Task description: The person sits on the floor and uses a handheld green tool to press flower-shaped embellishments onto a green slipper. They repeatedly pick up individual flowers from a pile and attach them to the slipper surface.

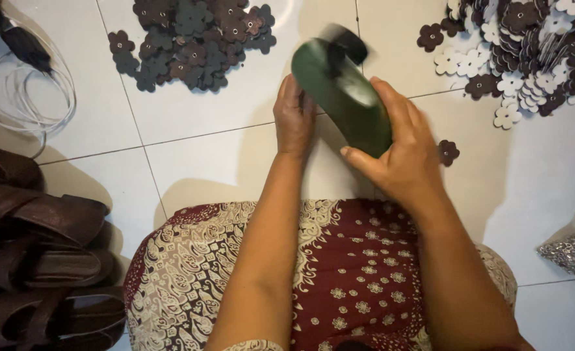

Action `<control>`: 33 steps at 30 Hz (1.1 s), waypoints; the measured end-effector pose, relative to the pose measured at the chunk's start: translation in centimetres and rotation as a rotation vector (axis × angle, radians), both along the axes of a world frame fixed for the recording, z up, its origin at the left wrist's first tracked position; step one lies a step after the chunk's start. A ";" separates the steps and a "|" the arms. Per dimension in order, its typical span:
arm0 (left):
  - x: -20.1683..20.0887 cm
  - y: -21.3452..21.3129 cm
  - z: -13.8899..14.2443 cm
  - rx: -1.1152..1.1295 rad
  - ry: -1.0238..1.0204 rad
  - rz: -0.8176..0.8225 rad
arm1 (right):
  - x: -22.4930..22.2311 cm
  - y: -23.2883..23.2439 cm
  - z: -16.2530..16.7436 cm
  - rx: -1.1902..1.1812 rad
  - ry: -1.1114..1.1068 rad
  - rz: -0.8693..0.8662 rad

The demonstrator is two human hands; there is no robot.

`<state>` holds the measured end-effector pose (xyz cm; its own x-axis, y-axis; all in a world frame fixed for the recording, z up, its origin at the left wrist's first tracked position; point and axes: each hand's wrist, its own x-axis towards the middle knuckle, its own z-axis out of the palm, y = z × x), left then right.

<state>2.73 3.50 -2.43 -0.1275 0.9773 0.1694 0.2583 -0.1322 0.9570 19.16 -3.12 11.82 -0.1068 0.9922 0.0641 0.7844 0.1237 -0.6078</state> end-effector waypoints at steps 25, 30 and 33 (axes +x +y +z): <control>-2.0 1.4 0.0 -0.167 -0.065 0.353 | 2.6 2.1 -1.6 -0.112 0.735 -0.453; -0.7 1.0 2.2 -0.263 0.373 0.172 | 2.9 2.2 -2.7 -0.188 0.847 -0.556; 0.1 1.2 2.9 -0.413 0.380 0.111 | 2.6 2.3 -2.4 -0.186 0.833 -0.544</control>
<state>2.85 4.66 0.44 -0.2380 0.9564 -0.1696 0.5851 0.2805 0.7609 21.74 -0.82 9.44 0.3714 0.8945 -0.2487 0.0238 -0.2769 -0.9606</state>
